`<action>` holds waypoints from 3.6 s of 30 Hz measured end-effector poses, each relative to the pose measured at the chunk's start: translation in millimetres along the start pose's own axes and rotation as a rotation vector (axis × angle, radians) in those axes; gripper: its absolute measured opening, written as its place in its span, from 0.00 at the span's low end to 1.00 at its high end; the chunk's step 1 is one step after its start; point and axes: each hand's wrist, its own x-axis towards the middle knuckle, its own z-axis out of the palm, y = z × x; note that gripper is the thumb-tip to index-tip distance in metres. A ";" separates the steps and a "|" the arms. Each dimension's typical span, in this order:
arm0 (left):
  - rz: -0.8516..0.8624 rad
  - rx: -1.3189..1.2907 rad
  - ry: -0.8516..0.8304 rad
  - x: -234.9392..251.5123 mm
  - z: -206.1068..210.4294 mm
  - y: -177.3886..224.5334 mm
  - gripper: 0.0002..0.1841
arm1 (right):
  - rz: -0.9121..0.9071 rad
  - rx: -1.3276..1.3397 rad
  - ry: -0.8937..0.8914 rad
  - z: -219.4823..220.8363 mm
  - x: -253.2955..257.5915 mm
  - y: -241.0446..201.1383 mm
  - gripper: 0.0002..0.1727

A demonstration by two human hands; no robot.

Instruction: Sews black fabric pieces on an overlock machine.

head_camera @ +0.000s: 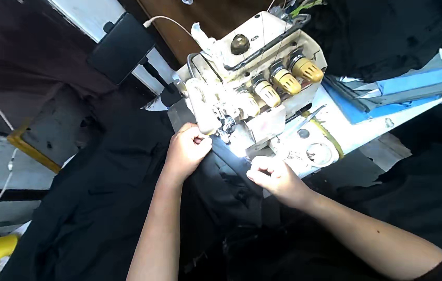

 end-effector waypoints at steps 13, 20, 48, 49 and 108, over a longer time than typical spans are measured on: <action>0.000 0.098 0.028 2.8 6.2 8.0 0.05 | -0.005 -0.026 0.053 2.2 1.5 3.9 0.17; -0.024 0.111 0.035 3.1 7.3 9.7 0.05 | 0.081 -0.053 0.101 2.9 3.3 -0.4 0.19; -0.027 0.110 -0.043 17.0 -8.2 16.1 0.10 | -0.216 -0.321 0.194 14.5 17.5 -4.3 0.18; -0.082 0.089 -0.036 11.4 -11.8 22.3 0.08 | -0.173 -0.301 0.193 14.6 17.4 -5.8 0.19; 0.399 -1.312 0.234 -130.7 -9.2 99.1 0.21 | -0.574 -0.309 -0.285 -17.1 23.8 -65.9 0.22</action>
